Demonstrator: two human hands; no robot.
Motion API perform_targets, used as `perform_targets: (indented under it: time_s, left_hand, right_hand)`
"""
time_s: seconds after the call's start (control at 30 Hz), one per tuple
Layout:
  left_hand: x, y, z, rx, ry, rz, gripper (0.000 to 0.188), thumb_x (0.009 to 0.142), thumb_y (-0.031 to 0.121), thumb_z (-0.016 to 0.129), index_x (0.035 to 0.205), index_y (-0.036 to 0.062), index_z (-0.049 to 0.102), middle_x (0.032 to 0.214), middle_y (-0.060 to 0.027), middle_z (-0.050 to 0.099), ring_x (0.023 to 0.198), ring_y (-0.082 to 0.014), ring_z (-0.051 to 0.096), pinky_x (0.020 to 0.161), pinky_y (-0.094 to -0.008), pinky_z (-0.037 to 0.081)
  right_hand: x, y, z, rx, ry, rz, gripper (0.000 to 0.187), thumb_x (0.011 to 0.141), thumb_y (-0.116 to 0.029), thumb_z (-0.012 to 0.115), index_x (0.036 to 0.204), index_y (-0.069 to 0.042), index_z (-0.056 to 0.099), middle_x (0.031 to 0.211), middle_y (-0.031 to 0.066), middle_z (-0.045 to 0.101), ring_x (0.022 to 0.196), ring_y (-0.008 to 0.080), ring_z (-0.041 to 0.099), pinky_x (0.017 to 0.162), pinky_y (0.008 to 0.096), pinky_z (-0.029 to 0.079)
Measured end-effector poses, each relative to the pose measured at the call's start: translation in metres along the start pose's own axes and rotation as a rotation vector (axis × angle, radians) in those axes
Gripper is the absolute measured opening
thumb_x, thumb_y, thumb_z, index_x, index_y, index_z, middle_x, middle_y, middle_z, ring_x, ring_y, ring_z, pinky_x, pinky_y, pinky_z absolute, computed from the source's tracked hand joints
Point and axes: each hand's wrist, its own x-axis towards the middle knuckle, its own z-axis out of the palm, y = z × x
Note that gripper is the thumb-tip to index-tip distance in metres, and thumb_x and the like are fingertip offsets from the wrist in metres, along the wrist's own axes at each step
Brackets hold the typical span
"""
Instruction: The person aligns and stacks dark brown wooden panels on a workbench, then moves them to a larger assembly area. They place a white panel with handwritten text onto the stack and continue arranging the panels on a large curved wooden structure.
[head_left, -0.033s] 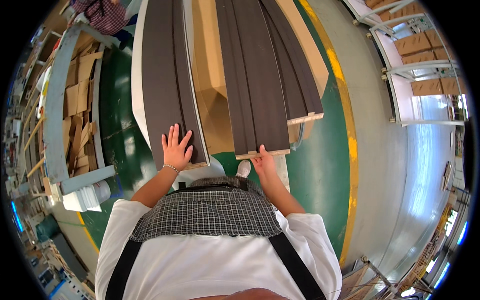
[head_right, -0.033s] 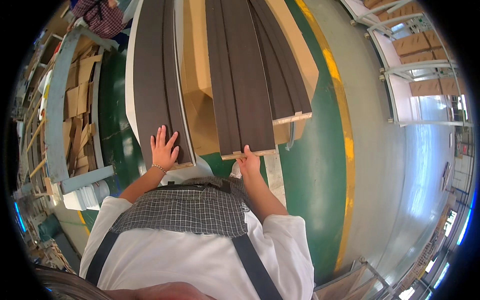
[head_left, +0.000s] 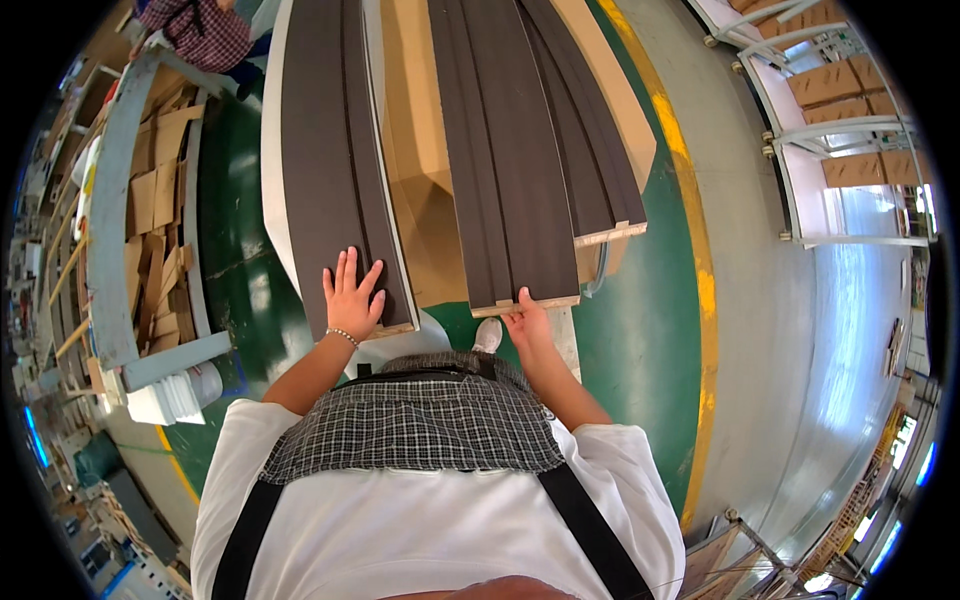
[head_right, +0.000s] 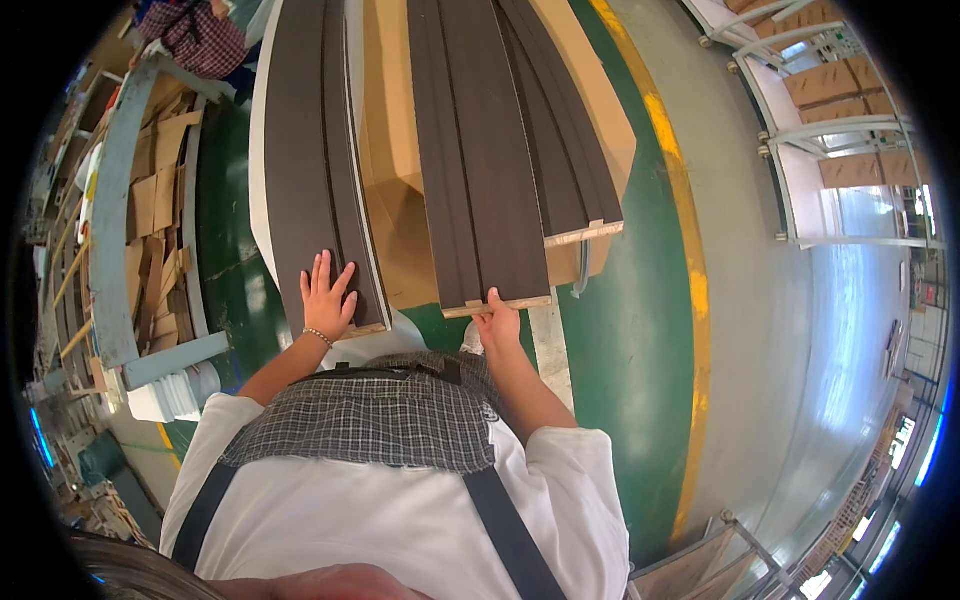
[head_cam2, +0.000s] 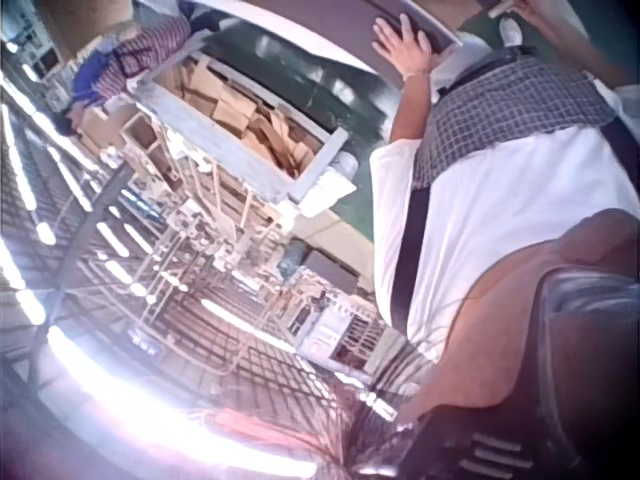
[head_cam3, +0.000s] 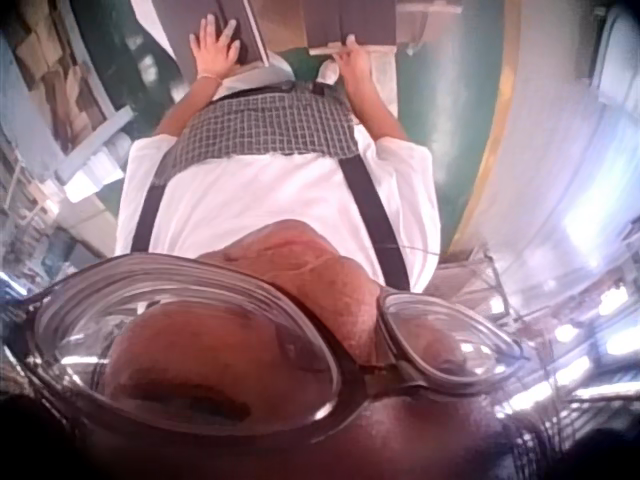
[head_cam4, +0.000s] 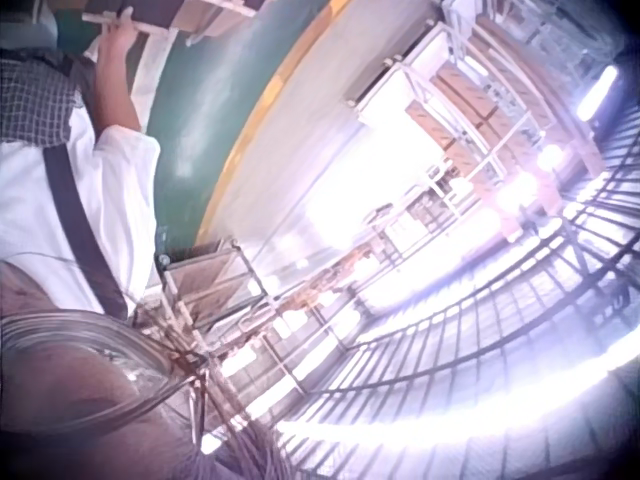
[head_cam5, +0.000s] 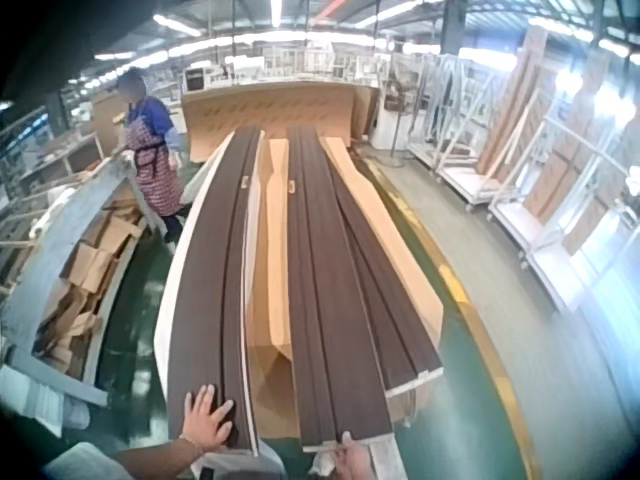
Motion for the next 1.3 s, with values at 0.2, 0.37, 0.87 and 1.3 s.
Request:
perform_targets:
  time_s: [0.2, 0.37, 0.87, 1.3]
  left_hand:
    - [-0.001, -0.001, 0.001, 0.008, 0.004, 0.011, 0.051, 0.085, 0.032, 0.055, 0.135, 0.0231, 0.049, 0.153, -0.0173, 0.021, 0.141, -0.0345, 0.019, 0.11, -0.0589, 0.013]
    - [0.0, 0.0, -0.002, -0.002, -0.013, -0.004, 0.051, 0.085, 0.033, 0.056, 0.135, 0.023, 0.049, 0.152, -0.018, 0.022, 0.141, -0.035, 0.02, 0.11, -0.0586, 0.014]
    - [-0.001, -0.002, -0.001, 0.007, 0.001, -0.003, 0.052, 0.084, 0.033, 0.056, 0.134, 0.0244, 0.049, 0.152, -0.0172, 0.022, 0.141, -0.0349, 0.02, 0.11, -0.0598, 0.014]
    - [-0.001, -0.001, -0.005, -0.005, -0.01, 0.0, 0.052, 0.084, 0.031, 0.056, 0.135, 0.0225, 0.049, 0.153, -0.0181, 0.02, 0.141, -0.0356, 0.02, 0.11, -0.0592, 0.013]
  right_hand:
    - [-0.005, -0.001, 0.003, -0.035, -0.015, -0.019, 0.032, 0.092, -0.021, 0.06, 0.119, -0.006, 0.05, 0.112, 0.0103, 0.06, 0.106, 0.028, 0.059, 0.097, 0.0463, 0.045]
    - [-0.004, -0.001, 0.006, 0.022, -0.005, -0.002, 0.039, 0.091, -0.012, 0.061, 0.126, -0.003, 0.044, 0.118, 0.0136, 0.054, 0.108, 0.0301, 0.057, 0.092, 0.0477, 0.047]
    - [0.003, -0.002, -0.003, 0.032, -0.031, 0.041, 0.039, 0.092, -0.013, 0.059, 0.127, -0.006, 0.043, 0.121, 0.0116, 0.054, 0.112, 0.0288, 0.055, 0.098, 0.0499, 0.044]
    - [0.002, -0.001, -0.002, 0.034, -0.024, 0.043, 0.036, 0.093, -0.012, 0.058, 0.125, -0.005, 0.044, 0.116, 0.0123, 0.056, 0.108, 0.0287, 0.058, 0.095, 0.0481, 0.047]
